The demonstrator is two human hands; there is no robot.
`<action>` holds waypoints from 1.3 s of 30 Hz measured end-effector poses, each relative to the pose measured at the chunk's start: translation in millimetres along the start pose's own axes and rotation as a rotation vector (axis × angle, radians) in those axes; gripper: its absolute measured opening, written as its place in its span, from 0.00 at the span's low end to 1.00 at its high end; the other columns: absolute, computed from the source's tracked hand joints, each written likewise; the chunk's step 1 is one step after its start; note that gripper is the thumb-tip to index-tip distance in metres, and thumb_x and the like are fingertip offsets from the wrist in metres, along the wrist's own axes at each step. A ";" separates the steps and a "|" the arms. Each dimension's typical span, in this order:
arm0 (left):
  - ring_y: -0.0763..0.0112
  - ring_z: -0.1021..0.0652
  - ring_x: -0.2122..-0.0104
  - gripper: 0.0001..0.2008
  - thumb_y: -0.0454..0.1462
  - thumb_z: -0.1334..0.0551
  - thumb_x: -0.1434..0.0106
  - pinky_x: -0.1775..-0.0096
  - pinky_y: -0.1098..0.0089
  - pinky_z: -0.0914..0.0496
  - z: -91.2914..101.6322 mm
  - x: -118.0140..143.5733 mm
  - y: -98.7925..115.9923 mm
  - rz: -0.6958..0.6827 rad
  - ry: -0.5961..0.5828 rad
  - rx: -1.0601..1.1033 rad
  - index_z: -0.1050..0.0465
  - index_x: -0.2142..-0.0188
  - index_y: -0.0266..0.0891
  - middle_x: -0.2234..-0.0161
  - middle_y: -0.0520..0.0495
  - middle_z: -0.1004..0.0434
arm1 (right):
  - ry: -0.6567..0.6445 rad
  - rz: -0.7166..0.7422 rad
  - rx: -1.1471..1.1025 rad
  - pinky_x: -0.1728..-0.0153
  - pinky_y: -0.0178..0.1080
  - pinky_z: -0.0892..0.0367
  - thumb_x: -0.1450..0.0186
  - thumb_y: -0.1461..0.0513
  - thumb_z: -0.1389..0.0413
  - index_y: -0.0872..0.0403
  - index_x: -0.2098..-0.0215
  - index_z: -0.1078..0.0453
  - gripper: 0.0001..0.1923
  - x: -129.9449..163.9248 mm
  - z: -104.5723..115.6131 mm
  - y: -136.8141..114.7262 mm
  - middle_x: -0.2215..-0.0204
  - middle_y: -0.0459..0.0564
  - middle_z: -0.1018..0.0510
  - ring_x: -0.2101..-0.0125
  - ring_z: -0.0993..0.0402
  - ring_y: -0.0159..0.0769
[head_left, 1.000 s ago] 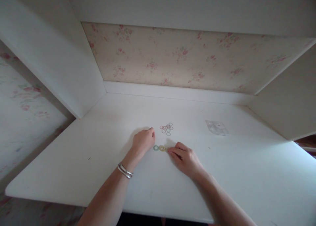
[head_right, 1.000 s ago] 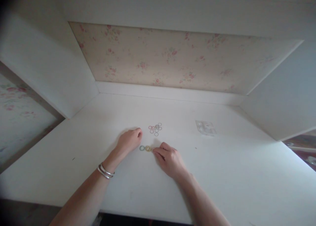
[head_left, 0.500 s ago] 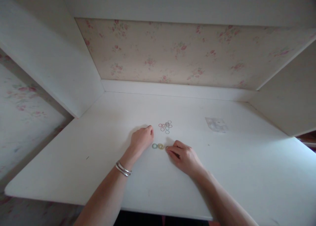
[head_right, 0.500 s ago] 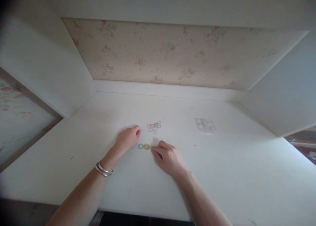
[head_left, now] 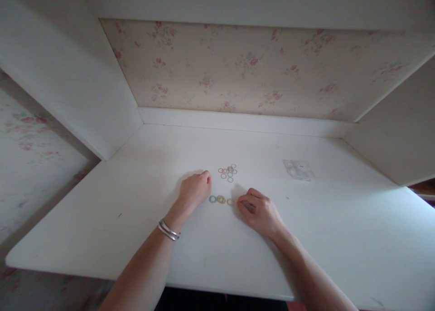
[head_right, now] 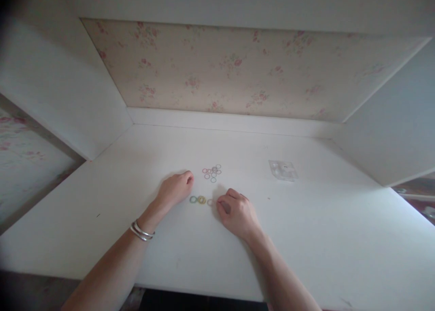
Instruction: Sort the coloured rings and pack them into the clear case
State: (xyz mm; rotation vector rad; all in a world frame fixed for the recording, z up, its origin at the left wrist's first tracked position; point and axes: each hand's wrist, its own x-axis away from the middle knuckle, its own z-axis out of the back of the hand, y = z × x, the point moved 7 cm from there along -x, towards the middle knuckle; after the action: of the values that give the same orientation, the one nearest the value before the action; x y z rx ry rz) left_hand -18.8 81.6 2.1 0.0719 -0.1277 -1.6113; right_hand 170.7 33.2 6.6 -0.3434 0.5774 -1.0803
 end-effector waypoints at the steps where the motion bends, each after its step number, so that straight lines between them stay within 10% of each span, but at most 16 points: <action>1: 0.62 0.22 0.66 0.16 0.41 0.54 0.33 0.66 0.67 0.33 -0.2 -0.1 0.0 0.001 -0.001 -0.001 0.28 0.60 0.44 0.65 0.44 0.21 | -0.028 0.008 0.009 0.71 0.32 0.39 0.37 0.61 0.48 0.49 0.68 0.25 0.09 0.2 -1.3 -1.1 0.72 0.45 0.29 0.74 0.33 0.28; 27: 0.69 0.25 0.53 0.16 0.39 0.49 0.34 0.51 0.70 0.34 7.3 0.4 28.0 -0.229 0.054 0.250 0.31 0.48 0.52 0.50 0.54 0.25 | 0.022 -0.078 0.016 0.73 0.31 0.40 0.34 0.59 0.51 0.49 0.69 0.26 0.12 -3.3 -4.6 2.7 0.73 0.45 0.29 0.76 0.34 0.27; 39: 0.69 0.24 0.58 0.16 0.47 0.49 0.33 0.56 0.70 0.33 1.4 -19.2 39.0 -0.116 0.106 0.231 0.29 0.50 0.53 0.54 0.52 0.23 | -0.004 -0.084 -0.029 0.74 0.31 0.43 0.36 0.60 0.50 0.49 0.69 0.26 0.11 -7.8 -8.4 6.0 0.71 0.44 0.27 0.77 0.34 0.26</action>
State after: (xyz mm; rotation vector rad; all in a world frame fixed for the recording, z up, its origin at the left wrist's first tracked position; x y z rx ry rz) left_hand 20.6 99.2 7.8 0.3479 -0.2308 -1.6989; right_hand 167.3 43.0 -1.1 -0.3982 0.5797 -1.1525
